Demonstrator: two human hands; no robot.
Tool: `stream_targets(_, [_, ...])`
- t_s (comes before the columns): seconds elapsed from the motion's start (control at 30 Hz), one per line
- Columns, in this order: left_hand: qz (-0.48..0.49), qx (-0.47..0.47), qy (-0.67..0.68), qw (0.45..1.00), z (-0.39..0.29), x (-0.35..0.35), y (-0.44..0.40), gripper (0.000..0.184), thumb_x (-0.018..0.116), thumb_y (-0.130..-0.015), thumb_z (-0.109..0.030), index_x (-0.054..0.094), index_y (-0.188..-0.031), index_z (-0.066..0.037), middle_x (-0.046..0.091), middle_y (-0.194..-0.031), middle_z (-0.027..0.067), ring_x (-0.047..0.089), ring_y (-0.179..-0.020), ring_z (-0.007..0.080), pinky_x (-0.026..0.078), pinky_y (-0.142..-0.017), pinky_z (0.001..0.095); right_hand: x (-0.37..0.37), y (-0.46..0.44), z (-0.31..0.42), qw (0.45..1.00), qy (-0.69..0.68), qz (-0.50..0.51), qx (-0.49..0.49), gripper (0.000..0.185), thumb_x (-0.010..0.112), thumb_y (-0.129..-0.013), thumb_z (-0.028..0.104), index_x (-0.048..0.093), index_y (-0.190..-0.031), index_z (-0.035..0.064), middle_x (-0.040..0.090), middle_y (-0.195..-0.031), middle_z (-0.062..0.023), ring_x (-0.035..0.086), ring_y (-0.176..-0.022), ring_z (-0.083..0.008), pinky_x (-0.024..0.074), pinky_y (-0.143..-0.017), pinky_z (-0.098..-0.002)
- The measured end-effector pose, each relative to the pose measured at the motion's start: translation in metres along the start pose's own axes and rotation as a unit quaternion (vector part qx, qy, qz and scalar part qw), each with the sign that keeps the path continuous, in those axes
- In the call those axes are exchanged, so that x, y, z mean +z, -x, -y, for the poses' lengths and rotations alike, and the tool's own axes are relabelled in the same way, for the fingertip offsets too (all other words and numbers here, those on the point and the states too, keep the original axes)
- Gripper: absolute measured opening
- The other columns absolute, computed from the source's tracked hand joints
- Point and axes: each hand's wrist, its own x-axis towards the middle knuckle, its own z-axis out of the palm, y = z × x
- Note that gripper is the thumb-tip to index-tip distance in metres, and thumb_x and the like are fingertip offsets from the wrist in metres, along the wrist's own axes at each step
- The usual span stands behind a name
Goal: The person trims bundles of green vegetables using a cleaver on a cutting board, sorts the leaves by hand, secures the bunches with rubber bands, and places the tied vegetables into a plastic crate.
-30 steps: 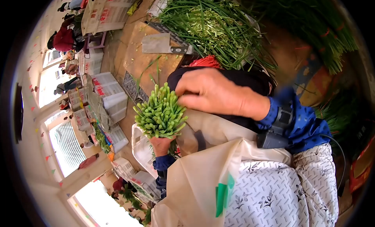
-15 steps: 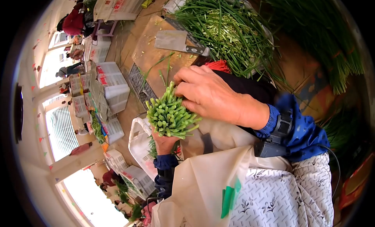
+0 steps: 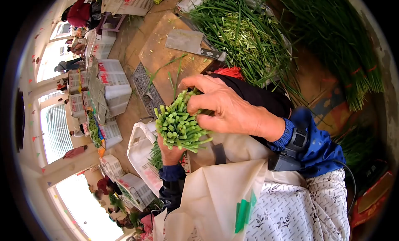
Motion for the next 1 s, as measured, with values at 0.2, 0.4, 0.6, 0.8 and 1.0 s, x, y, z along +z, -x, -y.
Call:
stream_targets(0.2, [0.020, -0.006, 0.005, 1.000, -0.003, -0.002, -0.004, 0.089, 0.092, -0.062, -0.023, 0.047, -0.136, -0.001, 0.058, -0.121, 0.0135, 0.059, -0.109, 0.0263, 0.048, -0.094, 0.0375, -0.002, -0.005, 0.003, 0.998, -0.039, 0.037, 0.018, 0.013, 0.063, -0.079, 0.010, 0.063, -0.089, 0.0022, 0.049, -0.136, -0.0209, 0.046, -0.126, -0.0367, 0.0356, -0.107, -0.0457])
stream_targets(0.4, [0.017, 0.000, -0.005, 1.000, -0.003, -0.003, -0.004, 0.090, 0.091, -0.061, -0.023, 0.046, -0.136, 0.001, 0.057, -0.121, 0.0181, 0.058, -0.106, 0.0338, 0.047, -0.092, 0.0413, -0.002, -0.007, -0.002, 1.000, -0.025, 0.012, -0.005, 0.009, 0.063, -0.077, 0.006, 0.062, -0.086, 0.0015, 0.056, -0.124, -0.0188, 0.053, -0.117, -0.0355, 0.0404, -0.102, -0.0438])
stream_targets(0.6, [0.037, -0.007, -0.018, 0.999, 0.001, -0.006, -0.004, 0.091, 0.089, -0.061, -0.024, 0.045, -0.136, 0.003, 0.055, -0.122, 0.0208, 0.055, -0.108, 0.0378, 0.044, -0.095, 0.0437, -0.040, -0.023, 0.000, 0.996, -0.034, -0.070, 0.037, 0.004, 0.062, -0.079, 0.001, 0.061, -0.082, 0.0003, 0.064, -0.100, -0.0128, 0.063, -0.092, -0.0240, 0.0499, -0.081, -0.0338])
stream_targets(0.8, [0.042, -0.018, -0.007, 0.999, 0.006, -0.006, -0.004, 0.091, 0.089, -0.061, -0.024, 0.045, -0.137, 0.002, 0.055, -0.125, 0.0208, 0.054, -0.113, 0.0379, 0.043, -0.098, 0.0439, -0.149, -0.031, -0.019, 0.967, -0.089, -0.204, 0.123, 0.015, 0.063, -0.081, 0.007, 0.066, -0.094, -0.0001, 0.066, -0.096, -0.0112, 0.064, -0.082, -0.0201, 0.0514, -0.076, -0.0323])
stream_targets(1.0, [0.016, -0.024, -0.008, 1.000, 0.014, -0.003, 0.001, 0.084, 0.088, -0.064, -0.021, 0.048, -0.134, 0.002, 0.057, -0.125, 0.0198, 0.056, -0.112, 0.0374, 0.045, -0.097, 0.0429, -0.313, 0.014, -0.129, 0.858, 0.365, -0.252, 0.260, 0.032, 0.064, -0.085, 0.013, 0.065, -0.115, 0.0001, 0.068, -0.104, -0.0108, 0.065, -0.082, -0.0180, 0.0519, -0.076, -0.0309])
